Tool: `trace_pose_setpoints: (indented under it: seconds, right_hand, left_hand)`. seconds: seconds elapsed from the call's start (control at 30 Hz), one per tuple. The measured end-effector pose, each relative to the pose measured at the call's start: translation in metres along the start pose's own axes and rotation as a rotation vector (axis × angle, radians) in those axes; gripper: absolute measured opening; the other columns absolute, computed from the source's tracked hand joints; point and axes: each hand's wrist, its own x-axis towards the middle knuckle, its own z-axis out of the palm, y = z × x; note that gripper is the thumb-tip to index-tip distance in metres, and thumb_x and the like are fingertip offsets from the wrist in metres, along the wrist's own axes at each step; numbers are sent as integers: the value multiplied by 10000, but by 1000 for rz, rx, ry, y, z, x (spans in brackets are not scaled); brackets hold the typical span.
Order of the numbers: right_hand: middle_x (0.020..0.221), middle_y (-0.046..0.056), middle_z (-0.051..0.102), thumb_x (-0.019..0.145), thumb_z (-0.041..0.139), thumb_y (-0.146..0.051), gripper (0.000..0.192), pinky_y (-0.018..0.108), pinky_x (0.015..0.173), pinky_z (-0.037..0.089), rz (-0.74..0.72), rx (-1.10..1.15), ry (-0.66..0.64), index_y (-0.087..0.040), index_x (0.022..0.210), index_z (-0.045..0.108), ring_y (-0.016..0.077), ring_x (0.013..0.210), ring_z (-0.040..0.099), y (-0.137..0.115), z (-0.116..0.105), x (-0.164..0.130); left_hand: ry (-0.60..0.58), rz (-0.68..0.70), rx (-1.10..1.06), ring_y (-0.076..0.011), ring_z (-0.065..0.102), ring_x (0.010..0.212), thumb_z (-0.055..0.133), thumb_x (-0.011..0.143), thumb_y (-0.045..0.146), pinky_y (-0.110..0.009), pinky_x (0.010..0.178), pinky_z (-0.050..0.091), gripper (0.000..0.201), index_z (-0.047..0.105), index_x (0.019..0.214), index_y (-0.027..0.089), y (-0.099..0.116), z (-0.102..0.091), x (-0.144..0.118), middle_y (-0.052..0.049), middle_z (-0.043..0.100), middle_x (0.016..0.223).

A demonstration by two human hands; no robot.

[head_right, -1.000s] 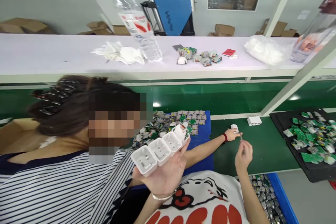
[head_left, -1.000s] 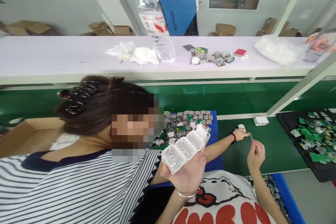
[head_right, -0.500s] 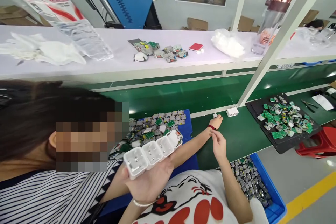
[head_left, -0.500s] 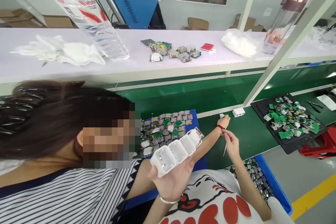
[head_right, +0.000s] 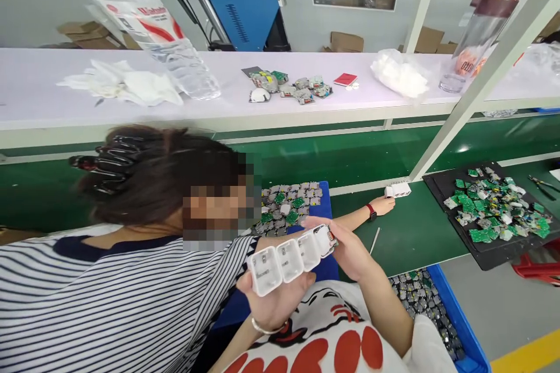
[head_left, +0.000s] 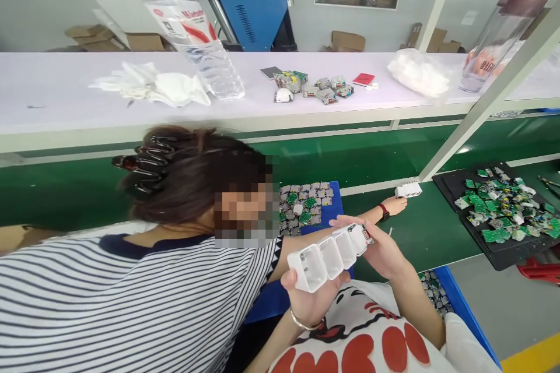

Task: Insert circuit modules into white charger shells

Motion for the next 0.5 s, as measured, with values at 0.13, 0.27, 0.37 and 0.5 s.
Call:
trace_pose_setpoints:
  seconds: [0.13, 0.27, 0.37, 0.5]
  right_hand:
    - [1306, 47, 549, 783, 551, -556, 511, 309, 841, 451, 42, 87, -174, -245, 1184, 608, 229, 1123, 526, 5, -5, 1]
    - [1066, 63, 682, 706, 680, -450, 416, 284, 781, 464, 28, 114, -62, -213, 1048, 691, 204, 947, 607, 16, -5, 4]
    - [919, 54, 715, 671, 728, -370, 332, 262, 689, 470, 51, 151, 61, -210, 962, 720, 173, 787, 633, 23, 2, 9]
    - [907, 62, 717, 653, 754, -333, 314, 265, 663, 472, 85, 140, 114, -192, 931, 722, 174, 757, 635, 22, 13, 13]
  left_hand:
    - [-53, -45, -67, -232, 632, 889, 623, 701, 449, -319, 661, 559, 342, 705, 957, 238, 0, 5, -2, -15, 697, 1042]
    - [-72, -100, -133, -226, 640, 907, 599, 724, 479, -312, 708, 557, 395, 691, 1006, 219, 2, 2, -5, -34, 697, 1055]
    - [-45, -143, -215, -223, 625, 960, 603, 717, 487, -318, 748, 546, 388, 684, 1011, 248, 5, -4, -7, -5, 690, 1081]
    - [67, -157, -274, -219, 616, 939, 612, 700, 507, -291, 674, 528, 361, 687, 969, 277, 7, -14, -12, -2, 690, 1051]
